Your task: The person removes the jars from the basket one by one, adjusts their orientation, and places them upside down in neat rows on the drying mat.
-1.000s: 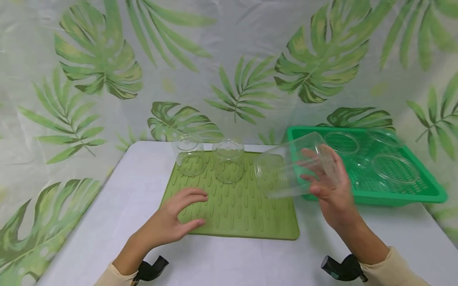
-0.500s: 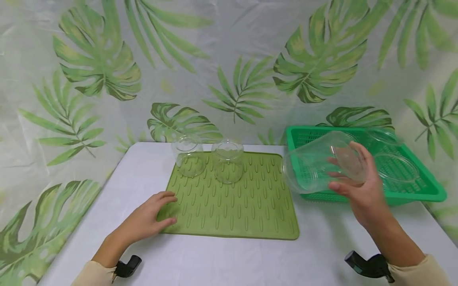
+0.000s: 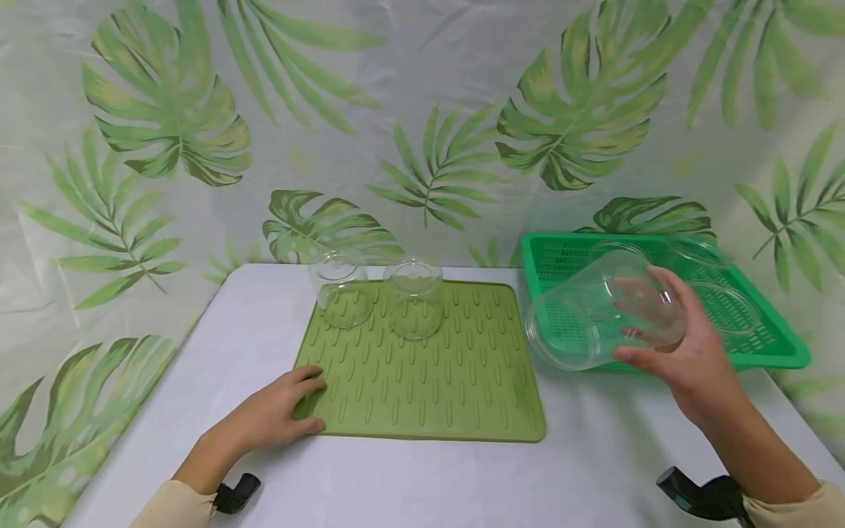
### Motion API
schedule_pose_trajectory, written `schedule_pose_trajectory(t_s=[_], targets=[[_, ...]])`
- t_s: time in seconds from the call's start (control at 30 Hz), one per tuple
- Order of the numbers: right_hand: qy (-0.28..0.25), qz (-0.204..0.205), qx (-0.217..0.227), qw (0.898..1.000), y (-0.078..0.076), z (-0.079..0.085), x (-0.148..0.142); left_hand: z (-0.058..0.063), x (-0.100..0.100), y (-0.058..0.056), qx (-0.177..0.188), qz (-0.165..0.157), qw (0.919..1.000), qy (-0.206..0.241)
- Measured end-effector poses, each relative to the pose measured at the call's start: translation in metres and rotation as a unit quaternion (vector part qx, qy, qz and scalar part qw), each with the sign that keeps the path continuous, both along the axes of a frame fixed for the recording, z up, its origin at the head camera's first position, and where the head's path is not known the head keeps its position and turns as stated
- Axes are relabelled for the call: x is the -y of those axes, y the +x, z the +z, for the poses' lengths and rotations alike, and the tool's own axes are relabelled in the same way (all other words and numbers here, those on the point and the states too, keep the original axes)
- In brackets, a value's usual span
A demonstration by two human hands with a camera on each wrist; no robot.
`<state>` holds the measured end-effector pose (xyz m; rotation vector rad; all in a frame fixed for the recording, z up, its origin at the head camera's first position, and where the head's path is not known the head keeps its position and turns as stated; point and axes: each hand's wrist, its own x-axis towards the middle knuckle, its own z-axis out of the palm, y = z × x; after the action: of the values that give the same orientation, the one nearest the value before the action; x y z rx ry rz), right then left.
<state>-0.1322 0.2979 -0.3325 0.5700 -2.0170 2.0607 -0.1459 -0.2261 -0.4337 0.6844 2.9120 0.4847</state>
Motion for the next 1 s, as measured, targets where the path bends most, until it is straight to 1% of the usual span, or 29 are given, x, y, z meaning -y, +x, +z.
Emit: schedule_pose_trajectory(t_s=[0.1,0.13,0.17,0.27,0.37,0.47,0.53,0.57,0.7,0.8,0.9,1.0], targets=[[0.046,-0.020,-0.025,0.998,0.000,0.006,0.010,0.000,0.001,0.002,0.008,0.000,1.0000,0.000],[0.064,-0.031,-0.031,0.997,-0.001,0.008,0.014,0.000,0.002,0.002,0.013,-0.001,0.9999,0.002],[0.095,-0.052,-0.035,0.994,-0.001,0.009,0.018,0.001,0.002,0.002,0.016,-0.003,0.9999,0.003],[0.179,-0.096,-0.037,0.978,-0.004,0.012,0.029,0.002,0.002,0.002,0.031,0.001,0.9995,0.009],[0.262,-0.133,-0.026,0.955,-0.010,0.014,0.038,0.002,0.003,0.001,0.039,0.001,0.9992,0.010],[0.308,-0.141,0.003,0.941,-0.017,0.018,0.044,0.002,0.003,0.001,0.045,0.000,0.9989,0.011],[0.326,-0.134,0.028,0.935,-0.023,0.022,0.048,0.003,0.003,0.001,0.049,0.002,0.9987,0.014],[0.332,-0.127,0.039,0.934,-0.025,0.023,0.050,0.003,0.003,0.001,0.052,0.003,0.9985,0.016],[0.334,-0.104,0.056,0.935,-0.039,0.025,0.061,0.005,0.002,0.002,0.056,0.010,0.9981,0.023],[0.334,-0.108,0.055,0.935,-0.049,0.023,0.069,0.005,0.001,0.002,0.056,0.013,0.9980,0.025],[0.332,-0.109,0.071,0.934,-0.058,0.020,0.076,0.004,0.000,0.001,0.056,0.014,0.9980,0.024],[0.339,-0.107,0.095,0.930,-0.067,0.017,0.082,0.002,0.000,0.001,0.058,0.015,0.9979,0.024]])
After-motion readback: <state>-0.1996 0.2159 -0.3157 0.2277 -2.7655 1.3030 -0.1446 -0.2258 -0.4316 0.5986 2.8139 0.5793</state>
